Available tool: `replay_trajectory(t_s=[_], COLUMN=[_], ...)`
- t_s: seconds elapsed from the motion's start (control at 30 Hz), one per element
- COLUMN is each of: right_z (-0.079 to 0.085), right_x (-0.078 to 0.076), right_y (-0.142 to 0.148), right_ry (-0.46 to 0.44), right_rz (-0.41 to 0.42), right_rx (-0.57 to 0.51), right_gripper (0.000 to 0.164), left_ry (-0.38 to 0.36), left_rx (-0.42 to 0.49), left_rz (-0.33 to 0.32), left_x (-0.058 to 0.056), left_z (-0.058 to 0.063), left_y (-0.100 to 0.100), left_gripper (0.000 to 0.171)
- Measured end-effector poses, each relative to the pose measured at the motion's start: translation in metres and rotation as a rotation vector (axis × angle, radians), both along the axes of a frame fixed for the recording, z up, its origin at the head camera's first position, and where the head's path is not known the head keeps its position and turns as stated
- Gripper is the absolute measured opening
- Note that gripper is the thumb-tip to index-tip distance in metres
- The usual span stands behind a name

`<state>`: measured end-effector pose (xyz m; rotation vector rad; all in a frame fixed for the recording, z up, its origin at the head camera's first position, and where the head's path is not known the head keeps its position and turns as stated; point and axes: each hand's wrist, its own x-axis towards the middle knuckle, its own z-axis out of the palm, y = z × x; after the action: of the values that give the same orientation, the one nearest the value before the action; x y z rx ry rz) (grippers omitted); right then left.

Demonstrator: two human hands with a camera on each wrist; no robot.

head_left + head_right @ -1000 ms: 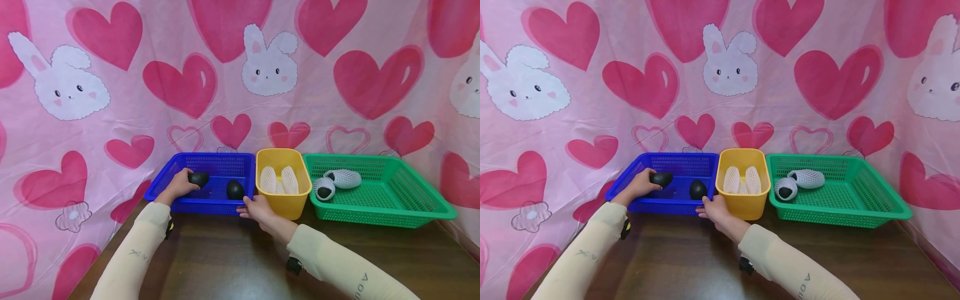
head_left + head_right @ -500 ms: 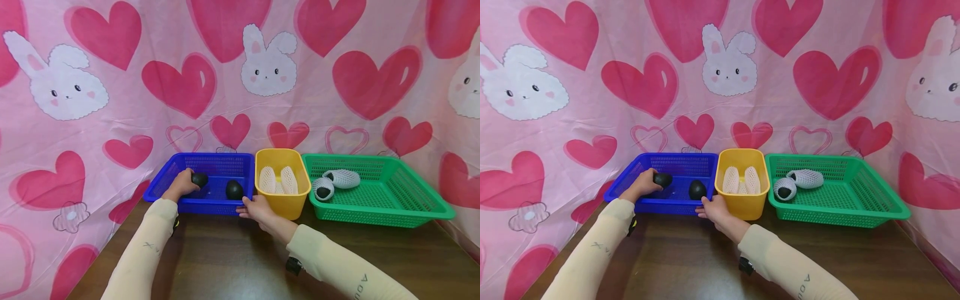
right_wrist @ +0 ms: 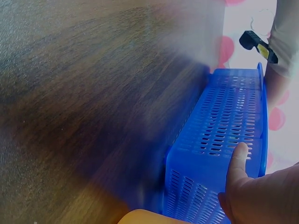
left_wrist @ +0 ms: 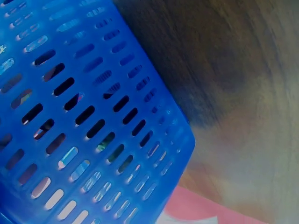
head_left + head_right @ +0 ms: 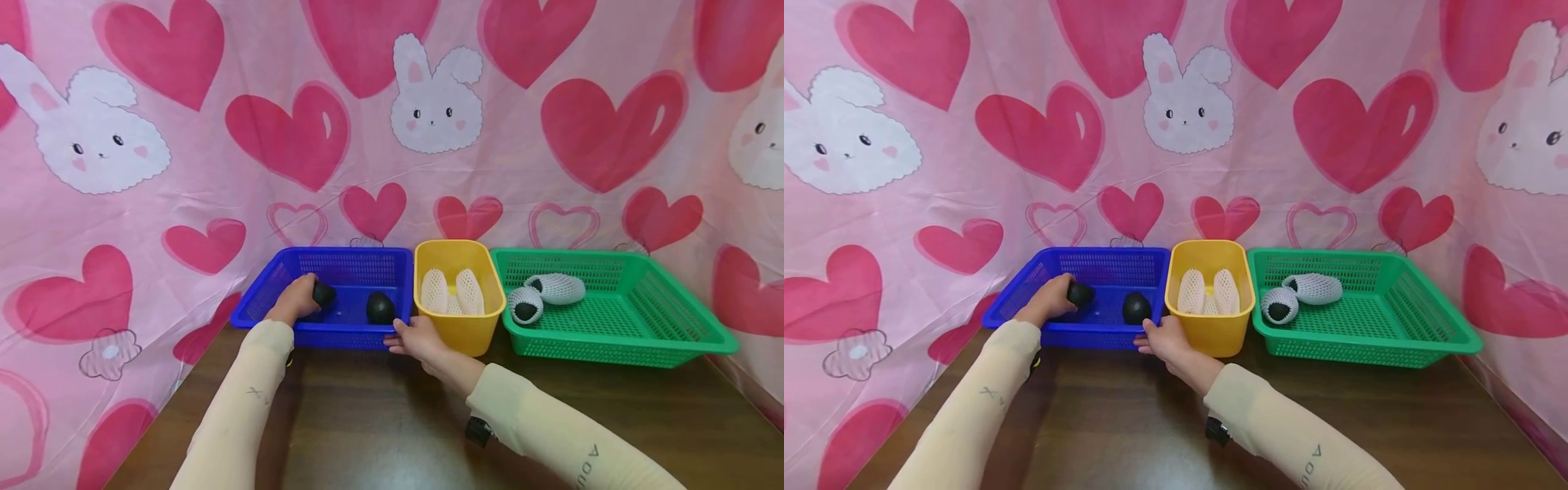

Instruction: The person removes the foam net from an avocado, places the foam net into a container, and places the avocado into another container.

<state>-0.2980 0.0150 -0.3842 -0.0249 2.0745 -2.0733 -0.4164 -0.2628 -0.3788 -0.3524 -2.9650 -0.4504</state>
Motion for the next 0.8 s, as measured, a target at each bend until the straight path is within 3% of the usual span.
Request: replay_trajectory(t_s=[0.4, 0.8], right_z=[0.0007, 0.0015], right_x=[-0.0010, -0.0010], right_y=[0.0030, 0.0033], right_ry=[0.020, 0.012], right_rz=[0.015, 0.030], right_rx=[0.025, 0.044], right_gripper=[0.033, 0.033], left_ry=[-0.043, -0.082], left_rx=[-0.106, -0.123], left_rz=[0.013, 0.016], left_x=[0.0021, 0.0032], left_z=[0.0029, 0.0022], left_y=[0.0028, 0.0032], left_gripper=[0.055, 0.044])
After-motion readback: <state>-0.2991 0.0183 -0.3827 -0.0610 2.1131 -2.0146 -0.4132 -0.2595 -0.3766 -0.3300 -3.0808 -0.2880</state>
